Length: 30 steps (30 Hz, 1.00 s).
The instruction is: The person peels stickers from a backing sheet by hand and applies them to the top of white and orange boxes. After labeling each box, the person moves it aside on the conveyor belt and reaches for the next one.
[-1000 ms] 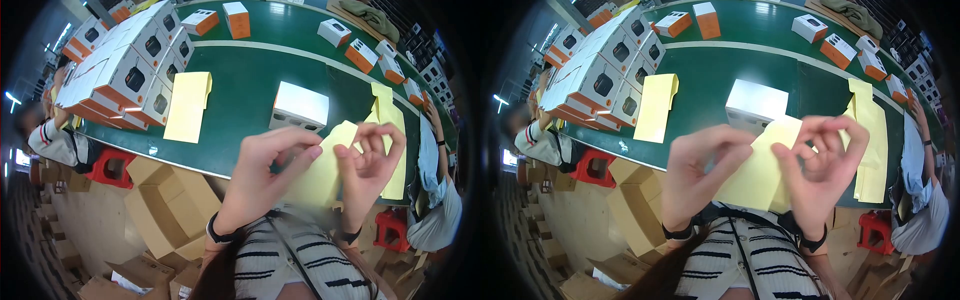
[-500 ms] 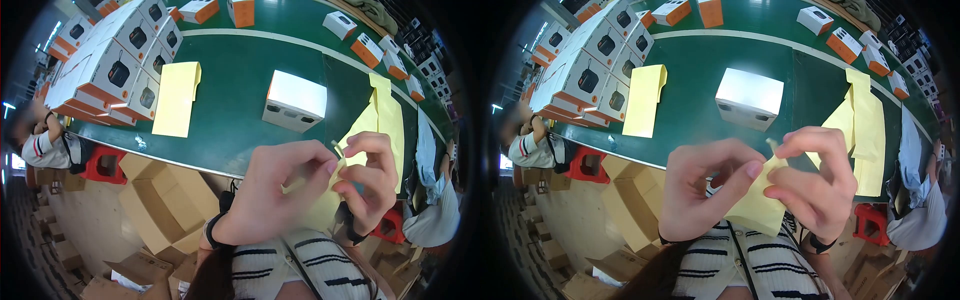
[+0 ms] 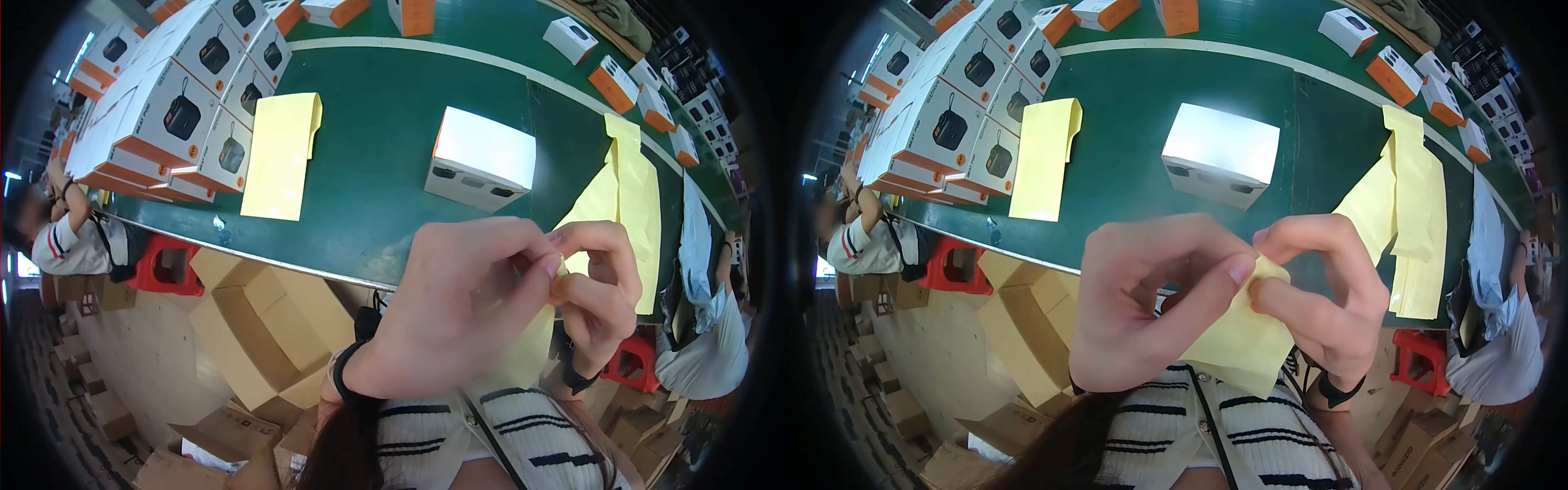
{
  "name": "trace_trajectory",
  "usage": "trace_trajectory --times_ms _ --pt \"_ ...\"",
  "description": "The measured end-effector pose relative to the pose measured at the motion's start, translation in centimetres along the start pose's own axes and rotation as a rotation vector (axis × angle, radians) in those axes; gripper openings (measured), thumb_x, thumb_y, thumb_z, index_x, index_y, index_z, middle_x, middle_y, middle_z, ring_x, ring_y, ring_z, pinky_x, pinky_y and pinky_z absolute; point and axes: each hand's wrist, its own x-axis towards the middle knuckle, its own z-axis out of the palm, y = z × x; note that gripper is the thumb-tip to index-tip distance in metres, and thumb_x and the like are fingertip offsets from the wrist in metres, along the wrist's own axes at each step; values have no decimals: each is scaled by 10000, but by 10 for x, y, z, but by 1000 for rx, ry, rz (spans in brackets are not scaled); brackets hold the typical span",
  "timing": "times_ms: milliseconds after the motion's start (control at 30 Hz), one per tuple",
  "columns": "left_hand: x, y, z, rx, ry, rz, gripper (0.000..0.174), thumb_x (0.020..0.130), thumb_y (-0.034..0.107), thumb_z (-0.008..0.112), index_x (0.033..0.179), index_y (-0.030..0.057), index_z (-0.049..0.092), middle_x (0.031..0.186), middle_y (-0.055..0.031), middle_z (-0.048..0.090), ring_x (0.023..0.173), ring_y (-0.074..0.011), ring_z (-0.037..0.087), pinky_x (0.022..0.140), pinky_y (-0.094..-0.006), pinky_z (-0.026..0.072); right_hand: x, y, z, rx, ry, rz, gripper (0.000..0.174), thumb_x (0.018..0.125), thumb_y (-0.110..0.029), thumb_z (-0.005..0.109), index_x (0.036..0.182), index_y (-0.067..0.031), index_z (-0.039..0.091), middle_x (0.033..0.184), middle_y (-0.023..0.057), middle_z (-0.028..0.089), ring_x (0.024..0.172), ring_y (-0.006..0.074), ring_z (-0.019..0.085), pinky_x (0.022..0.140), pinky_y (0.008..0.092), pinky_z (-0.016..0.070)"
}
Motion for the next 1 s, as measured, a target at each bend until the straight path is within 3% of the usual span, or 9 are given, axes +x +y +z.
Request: trace_trajectory --times_ms 233,500,833,933,1000 --pt "3 -4 -5 -4 -32 -46 84 897 -53 572 892 -69 654 777 -38 648 681 -44 581 598 -196 461 0 12 3 -9 -28 -59 215 644 -4 696 857 -24 674 995 181 585 835 266 613 721 323 517" --pt "3 -8 -3 14 -36 13 72 897 -60 574 913 -65 644 764 -26 639 643 -19 534 532 -181 397 -3 15 4 86 79 -19 218 638 12 720 850 -32 692 982 174 595 857 264 610 694 314 497" --pt "4 -26 -11 113 -31 5 71 886 -45 582 927 -40 640 734 -20 622 624 -7 492 508 -188 365 2 10 3 -49 -20 109 132 616 35 692 736 -17 674 927 123 579 857 262 606 717 326 491" --pt "3 -37 -27 276 18 148 121 833 -57 612 940 -13 647 713 -24 585 588 -31 486 495 -213 351 -1 14 5 22 -5 71 122 645 58 673 740 -9 636 948 122 536 926 277 603 768 337 496" --pt "2 -35 -38 607 122 74 277 796 -38 602 1067 1 557 978 -133 579 639 -295 612 573 -352 458 -4 11 11 -16 139 140 138 694 82 654 779 -10 597 983 127 492 999 295 591 832 360 492"
